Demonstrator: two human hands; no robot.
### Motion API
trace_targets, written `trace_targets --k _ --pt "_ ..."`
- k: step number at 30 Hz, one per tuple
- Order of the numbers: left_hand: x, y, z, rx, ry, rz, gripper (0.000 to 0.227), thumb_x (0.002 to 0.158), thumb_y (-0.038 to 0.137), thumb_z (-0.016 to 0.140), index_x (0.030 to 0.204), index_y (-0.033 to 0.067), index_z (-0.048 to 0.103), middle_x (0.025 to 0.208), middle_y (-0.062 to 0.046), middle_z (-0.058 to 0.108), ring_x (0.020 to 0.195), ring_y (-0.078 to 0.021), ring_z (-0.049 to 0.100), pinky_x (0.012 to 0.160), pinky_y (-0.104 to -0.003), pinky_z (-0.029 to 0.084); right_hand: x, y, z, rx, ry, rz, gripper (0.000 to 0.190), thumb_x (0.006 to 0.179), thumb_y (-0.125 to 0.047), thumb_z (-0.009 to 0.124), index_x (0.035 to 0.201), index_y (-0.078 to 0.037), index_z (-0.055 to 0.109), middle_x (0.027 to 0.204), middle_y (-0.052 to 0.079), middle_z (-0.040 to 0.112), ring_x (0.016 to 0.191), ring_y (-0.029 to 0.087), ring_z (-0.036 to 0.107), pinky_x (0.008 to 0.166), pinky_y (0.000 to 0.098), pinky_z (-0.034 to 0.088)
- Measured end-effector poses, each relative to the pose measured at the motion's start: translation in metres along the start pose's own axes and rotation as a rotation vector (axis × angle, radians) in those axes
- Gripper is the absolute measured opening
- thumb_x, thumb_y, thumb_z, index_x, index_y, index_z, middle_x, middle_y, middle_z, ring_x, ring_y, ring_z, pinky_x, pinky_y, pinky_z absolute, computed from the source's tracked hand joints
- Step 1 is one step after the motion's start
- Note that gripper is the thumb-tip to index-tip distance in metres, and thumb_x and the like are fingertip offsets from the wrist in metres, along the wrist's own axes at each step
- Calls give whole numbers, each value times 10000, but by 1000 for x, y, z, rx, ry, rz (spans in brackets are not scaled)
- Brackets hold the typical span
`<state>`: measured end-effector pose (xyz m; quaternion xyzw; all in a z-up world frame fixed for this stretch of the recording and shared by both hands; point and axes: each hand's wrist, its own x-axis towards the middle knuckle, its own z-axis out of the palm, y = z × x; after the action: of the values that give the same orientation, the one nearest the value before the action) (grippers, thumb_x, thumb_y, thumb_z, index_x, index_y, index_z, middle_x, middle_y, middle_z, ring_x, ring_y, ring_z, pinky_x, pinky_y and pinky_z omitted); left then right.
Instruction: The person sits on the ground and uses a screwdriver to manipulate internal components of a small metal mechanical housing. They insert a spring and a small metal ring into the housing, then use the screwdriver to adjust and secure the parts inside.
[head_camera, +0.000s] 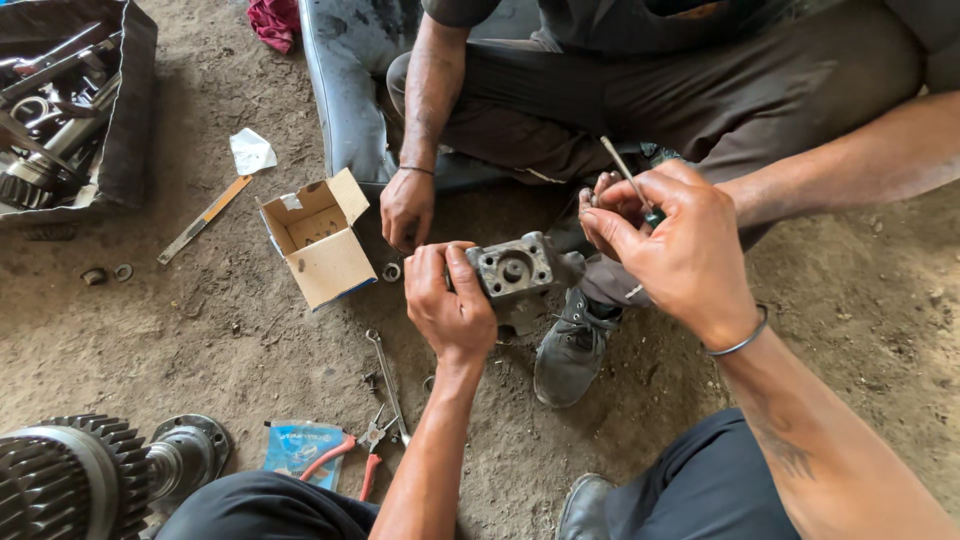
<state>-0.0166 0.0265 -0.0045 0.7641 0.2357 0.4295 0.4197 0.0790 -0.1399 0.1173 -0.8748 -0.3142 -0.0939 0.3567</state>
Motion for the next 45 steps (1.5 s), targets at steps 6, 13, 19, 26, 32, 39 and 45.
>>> trace_targets --k 6,13,19,26,32,39,45 --pt "-4 10 0 -3 -33 40 258 1035 197 496 913 60 678 879 -99 628 900 -313 594 836 -435 448 0 1 4 -44 14 32 135 879 -114 775 986 -33 755 935 115 697 739 218 684 618 337 520" --pt "-2 11 3 11 -5 19 268 1036 201 488 897 66 674 877 -97 631 901 -314 594 828 -439 438 -3 29 13 380 61 62 108 980 -85 686 981 23 687 820 61 652 702 129 600 622 267 465" --pt "3 5 3 15 29 20 262 1043 194 492 893 64 662 888 -95 637 912 -314 598 822 -438 438 -7 31 -12 1108 -256 483 146 1058 -88 533 1019 23 621 562 0 507 464 52 423 492 196 368" --pt "2 6 4 11 19 2 272 1046 203 499 888 62 669 869 -91 631 888 -304 591 819 -439 443 -25 -20 -31 1034 -255 389 193 1031 -101 562 1096 41 674 636 4 564 513 53 470 504 204 379" --pt "-1 4 8 30 32 31 272 1048 210 501 902 58 673 894 -102 641 920 -314 598 834 -444 443 -33 -19 -36 941 -167 425 138 1003 -106 609 1013 31 624 665 17 564 521 81 487 465 218 353" --pt "15 -6 1 50 -22 -55 317 1058 289 533 925 44 683 928 -125 678 939 -318 627 837 -451 450 -40 -9 -43 979 -162 426 141 1007 -105 622 1000 36 613 648 21 545 509 85 471 453 226 344" --pt "32 49 -38 17 -48 171 400 1062 327 584 1215 -30 680 1148 -197 699 1081 -332 638 937 -451 458 -43 -18 -45 1028 -227 449 139 987 -122 627 1005 16 626 644 9 549 505 75 464 441 222 333"
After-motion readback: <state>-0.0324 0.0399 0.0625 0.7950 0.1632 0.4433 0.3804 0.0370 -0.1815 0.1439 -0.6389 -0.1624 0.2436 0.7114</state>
